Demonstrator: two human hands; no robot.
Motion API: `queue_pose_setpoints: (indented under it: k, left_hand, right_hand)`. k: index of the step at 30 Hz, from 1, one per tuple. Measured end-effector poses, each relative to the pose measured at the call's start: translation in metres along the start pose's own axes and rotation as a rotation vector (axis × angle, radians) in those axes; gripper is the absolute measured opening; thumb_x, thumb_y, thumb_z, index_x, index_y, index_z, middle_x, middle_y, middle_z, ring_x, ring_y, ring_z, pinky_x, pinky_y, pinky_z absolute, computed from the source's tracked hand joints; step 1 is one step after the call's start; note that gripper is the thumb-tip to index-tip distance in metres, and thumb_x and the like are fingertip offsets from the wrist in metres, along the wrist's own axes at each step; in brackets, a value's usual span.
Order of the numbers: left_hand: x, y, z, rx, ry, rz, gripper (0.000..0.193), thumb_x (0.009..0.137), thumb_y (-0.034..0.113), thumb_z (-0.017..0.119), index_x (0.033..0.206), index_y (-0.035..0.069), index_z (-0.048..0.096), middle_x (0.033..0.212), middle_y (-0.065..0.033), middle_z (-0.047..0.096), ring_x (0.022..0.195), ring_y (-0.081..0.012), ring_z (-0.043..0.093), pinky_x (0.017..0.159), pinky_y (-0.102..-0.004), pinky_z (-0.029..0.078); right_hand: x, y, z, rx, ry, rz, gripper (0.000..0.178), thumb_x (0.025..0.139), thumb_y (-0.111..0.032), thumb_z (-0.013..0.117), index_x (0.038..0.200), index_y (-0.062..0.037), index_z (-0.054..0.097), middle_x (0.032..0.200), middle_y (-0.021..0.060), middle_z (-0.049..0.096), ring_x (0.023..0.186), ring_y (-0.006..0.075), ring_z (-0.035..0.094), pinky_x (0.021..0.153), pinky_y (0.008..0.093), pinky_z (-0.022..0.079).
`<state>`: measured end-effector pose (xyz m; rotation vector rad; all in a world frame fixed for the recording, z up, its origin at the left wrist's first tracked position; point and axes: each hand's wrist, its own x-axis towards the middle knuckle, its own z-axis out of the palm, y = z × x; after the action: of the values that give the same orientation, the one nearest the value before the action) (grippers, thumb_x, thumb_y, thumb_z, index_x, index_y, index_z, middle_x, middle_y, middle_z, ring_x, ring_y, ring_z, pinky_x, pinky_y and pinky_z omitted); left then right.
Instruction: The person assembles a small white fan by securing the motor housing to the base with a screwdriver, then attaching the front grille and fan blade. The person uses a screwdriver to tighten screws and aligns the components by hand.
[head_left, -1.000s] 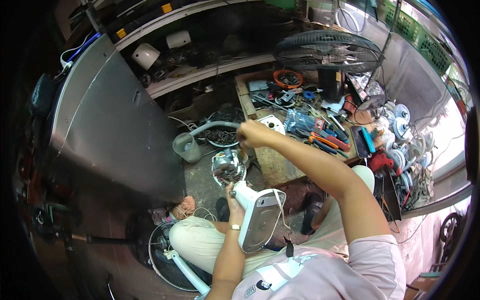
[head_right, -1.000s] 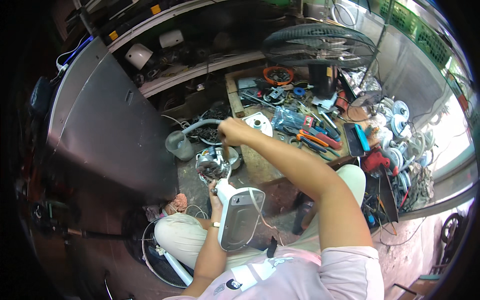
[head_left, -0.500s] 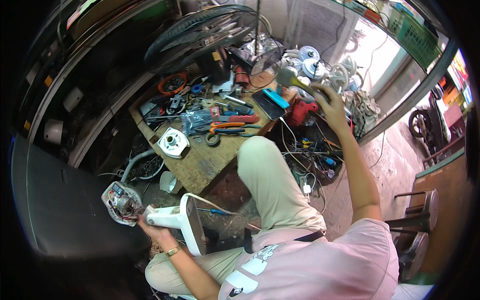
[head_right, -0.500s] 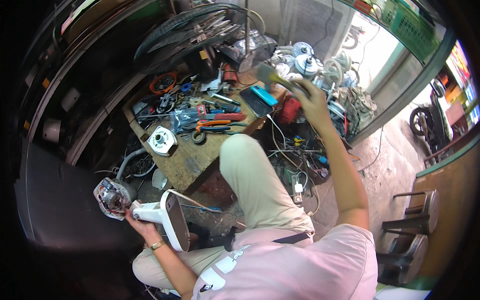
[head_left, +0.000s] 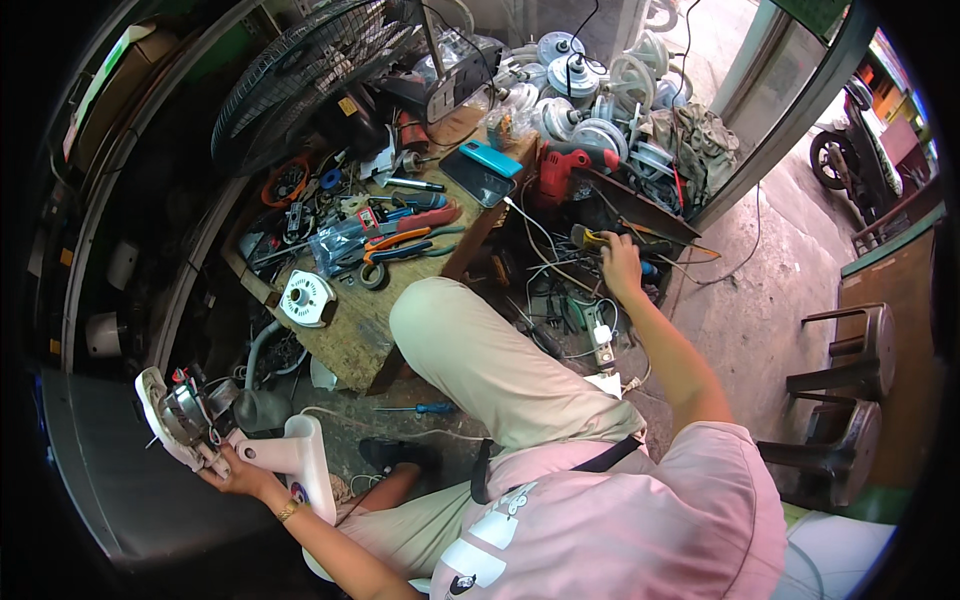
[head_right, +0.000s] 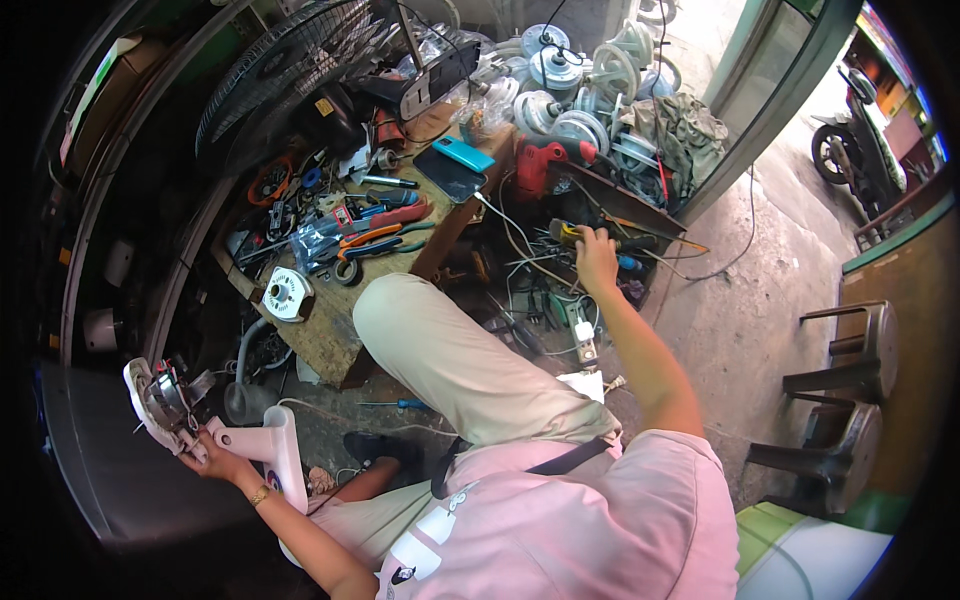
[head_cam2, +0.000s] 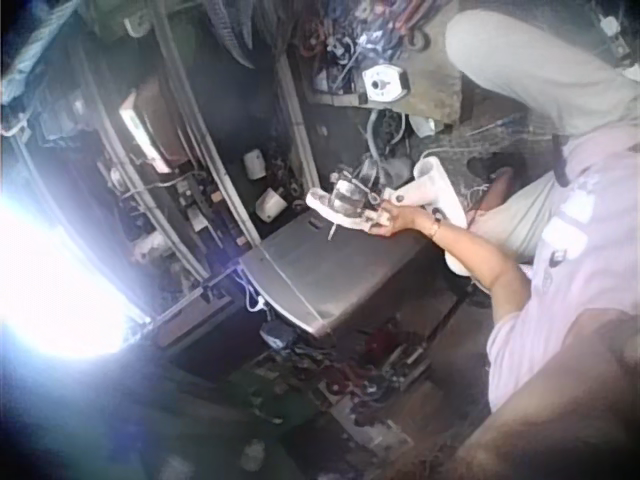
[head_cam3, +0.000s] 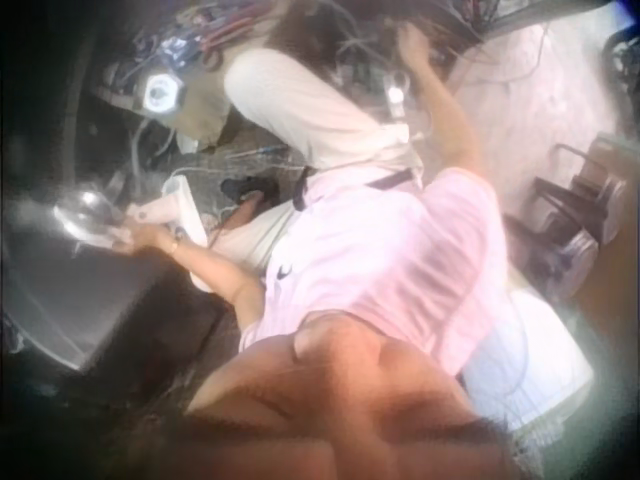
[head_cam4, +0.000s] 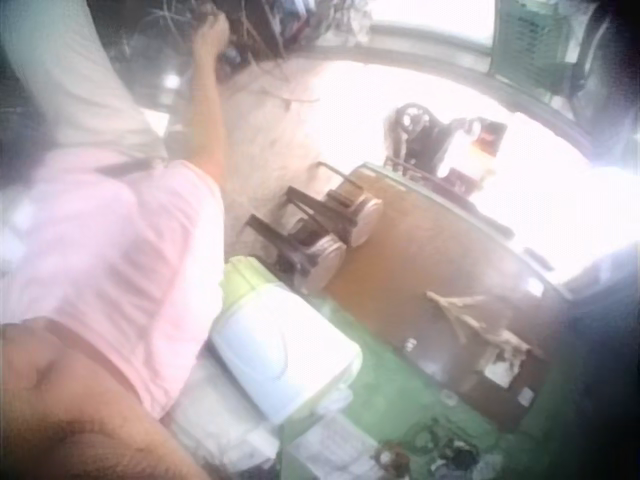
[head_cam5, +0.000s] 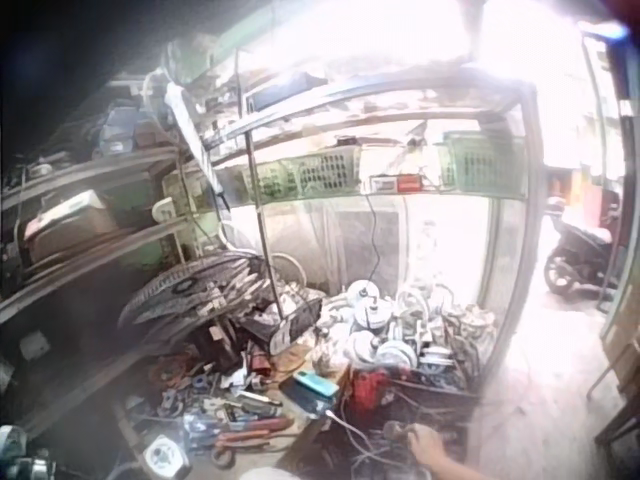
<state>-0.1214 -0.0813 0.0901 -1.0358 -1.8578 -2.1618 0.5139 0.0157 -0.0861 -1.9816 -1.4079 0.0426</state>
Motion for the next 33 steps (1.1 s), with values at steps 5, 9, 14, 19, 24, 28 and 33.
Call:
queue_pose_setpoints:
  k: [5,9,14,19,24,28,33]
  left_hand:
    - [0.015,-0.032,-0.022,-0.465,-0.122,-0.307,0.041,0.088,0.024,0.054,0.119,-0.002,0.048,0.115,-0.0118,0.055,0.104,-0.0239,0.056,0.096,-0.0381,0.047]
    - [0.021,-0.047,-0.021,-1.254,-0.559,-0.758,0.033,0.088,0.024,0.056,0.107,-0.001,0.046,0.099,-0.0071,0.052,0.099,-0.0178,0.055,0.095,-0.0299,0.048]
    - [-0.003,-0.029,-0.006,-1.425,-0.536,-0.847,0.029,0.085,0.017,0.060,0.103,0.000,0.044,0.097,-0.0066,0.049,0.088,-0.0175,0.053,0.093,-0.0297,0.047]
    - [-0.014,-0.037,0.003,-1.496,-0.652,-0.982,0.027,0.079,0.004,0.065,0.093,0.000,0.042,0.089,-0.0069,0.047,0.083,-0.0173,0.055,0.097,-0.0300,0.047]
    - [-0.017,-0.058,0.000,-1.556,-0.591,-1.160,0.027,0.077,0.000,0.065,0.092,0.001,0.043,0.081,-0.0040,0.048,0.079,-0.0143,0.056,0.095,-0.0286,0.047]
    - [-0.024,-0.057,0.019,-1.453,-0.662,-1.042,0.025,0.072,0.007,0.068,0.088,0.006,0.049,0.081,0.0012,0.052,0.079,-0.0113,0.056,0.118,-0.0511,0.009]
    - [-0.030,-0.047,0.033,-1.365,-0.498,-1.135,0.018,0.073,0.009,0.066,0.077,0.009,0.048,0.070,0.0025,0.052,0.076,-0.0090,0.057,0.117,-0.0533,0.000]
  right_hand:
    - [-0.038,-0.049,0.006,-0.122,-0.060,-0.385,0.026,0.077,-0.016,0.067,0.102,-0.0102,0.063,0.107,0.0161,0.057,0.088,0.0361,0.054,0.075,0.0422,0.045]
    - [-0.101,-0.002,0.071,0.157,-0.859,0.026,0.026,0.076,-0.017,0.064,0.100,-0.0065,0.062,0.109,0.0188,0.061,0.095,0.0378,0.060,0.078,0.0461,0.049]
    - [-0.136,0.018,0.118,-0.031,-0.882,-0.010,0.022,0.078,-0.016,0.061,0.097,-0.0040,0.063,0.101,0.0197,0.062,0.092,0.0376,0.061,0.079,0.0453,0.050]
    - [-0.143,0.026,0.130,0.065,-0.887,-0.097,0.026,0.079,-0.014,0.060,0.103,-0.0058,0.060,0.103,0.0192,0.060,0.095,0.0384,0.060,0.082,0.0470,0.049]
    - [-0.171,0.046,0.084,-0.005,-0.768,-0.049,0.033,0.080,-0.020,0.062,0.110,-0.0082,0.057,0.112,0.0165,0.054,0.104,0.0360,0.052,0.085,0.0453,0.044]
    - [-0.205,0.063,0.020,-0.108,-0.830,-0.368,0.048,0.077,-0.028,0.066,0.121,-0.0128,0.052,0.119,0.0142,0.050,0.111,0.0346,0.047,0.087,0.0478,0.039]
    - [-0.243,0.083,0.004,-0.296,-0.763,-0.295,0.056,0.073,-0.034,0.069,0.122,-0.0148,0.051,0.123,0.0137,0.048,0.112,0.0346,0.045,0.087,0.0495,0.037]
